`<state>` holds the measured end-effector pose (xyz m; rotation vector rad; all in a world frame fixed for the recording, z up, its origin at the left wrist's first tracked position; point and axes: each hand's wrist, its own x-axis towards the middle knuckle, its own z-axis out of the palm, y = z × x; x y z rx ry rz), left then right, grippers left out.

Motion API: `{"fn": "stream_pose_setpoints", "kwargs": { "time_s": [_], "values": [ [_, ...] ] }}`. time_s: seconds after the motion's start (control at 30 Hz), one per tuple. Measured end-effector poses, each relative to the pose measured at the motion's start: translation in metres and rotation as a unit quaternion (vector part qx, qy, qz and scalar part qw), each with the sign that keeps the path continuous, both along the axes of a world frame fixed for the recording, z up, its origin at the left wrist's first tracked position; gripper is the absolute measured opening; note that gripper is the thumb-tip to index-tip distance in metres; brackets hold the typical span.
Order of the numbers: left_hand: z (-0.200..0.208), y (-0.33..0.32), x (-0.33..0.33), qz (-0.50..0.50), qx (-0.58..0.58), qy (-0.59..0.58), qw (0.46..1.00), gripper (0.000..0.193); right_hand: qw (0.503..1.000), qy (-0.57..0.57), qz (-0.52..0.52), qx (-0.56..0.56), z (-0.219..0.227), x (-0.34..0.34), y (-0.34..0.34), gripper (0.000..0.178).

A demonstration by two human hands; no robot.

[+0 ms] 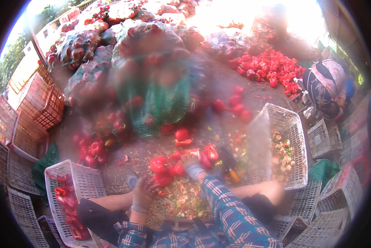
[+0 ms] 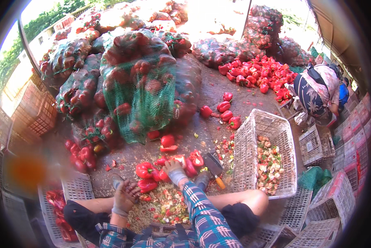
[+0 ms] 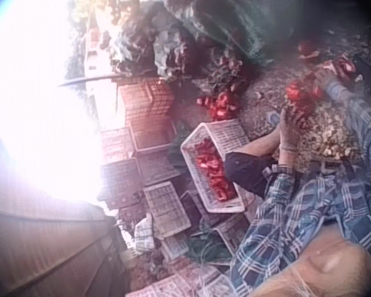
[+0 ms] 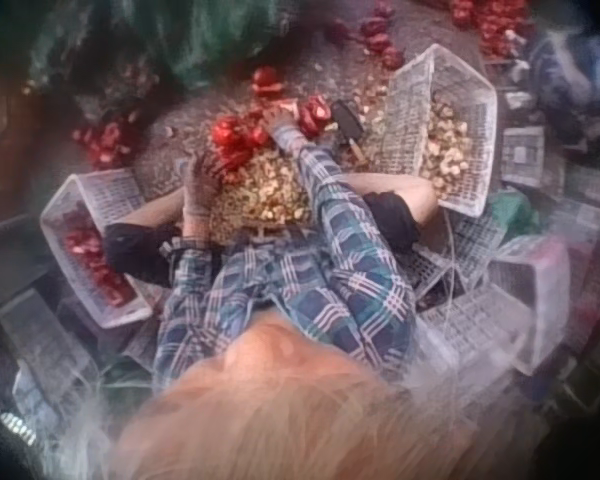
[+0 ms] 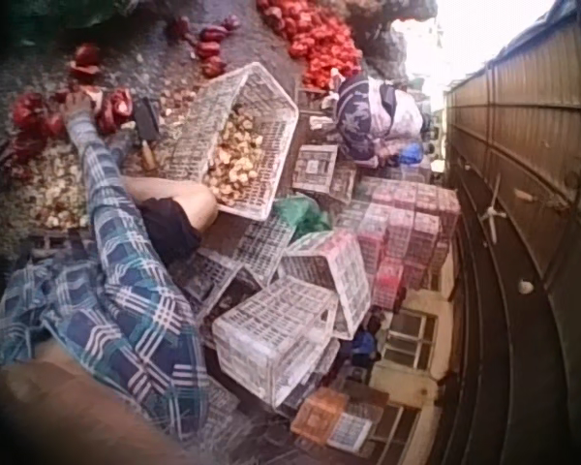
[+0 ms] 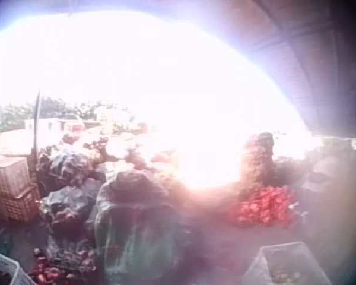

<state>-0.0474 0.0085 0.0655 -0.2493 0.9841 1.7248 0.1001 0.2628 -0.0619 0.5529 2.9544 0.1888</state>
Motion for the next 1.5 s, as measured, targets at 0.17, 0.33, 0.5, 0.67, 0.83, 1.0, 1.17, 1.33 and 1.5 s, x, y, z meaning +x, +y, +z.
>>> {"fn": "stream_pose_setpoints", "kwargs": {
  "time_s": [0.17,0.33,0.5,0.67,0.83,1.0,1.17,1.33,1.5],
  "values": [
    [-0.025,-0.001,0.01,-0.032,-0.056,-0.013,0.998,0.054,0.972,0.012,-0.069,-0.224,0.043,-0.005,0.011,0.036],
    [-0.034,0.015,0.007,-0.052,-0.094,0.055,0.993,0.049,0.686,0.199,-0.257,-0.651,0.074,0.016,0.02,0.037],
    [-0.007,0.032,0.01,-0.171,-0.083,0.179,0.965,0.072,0.512,0.216,-0.213,-0.804,0.128,0.019,-0.011,0.042],
    [0.002,0.029,0.019,-0.203,0.11,0.111,0.967,0.078,0.556,0.254,-0.17,-0.773,0.141,-0.002,-0.049,0.048],
    [0.025,0.026,0.026,-0.142,0.026,0.209,0.967,0.078,0.686,0.298,-0.171,-0.641,0.138,-0.001,-0.08,0.057],
    [0.01,0.017,0.03,-0.127,0.03,0.378,0.917,0.067,0.671,0.303,-0.196,-0.648,0.147,-0.004,-0.103,0.061],
    [0.03,0.019,0.034,-0.125,0.09,0.214,0.965,0.058,0.444,0.354,-0.27,-0.777,0.155,0.007,-0.106,0.033],
    [0.024,0.002,0.021,-0.07,0.119,0.117,0.984,0.055,0.349,0.396,-0.257,-0.81,0.148,-0.001,-0.128,0.012],
    [-0.03,-0.008,0.01,-0.067,0.161,0.011,0.985,0.025,0.277,0.424,-0.224,-0.833,0.11,-0.003,-0.118,0.009]
  ]
}}
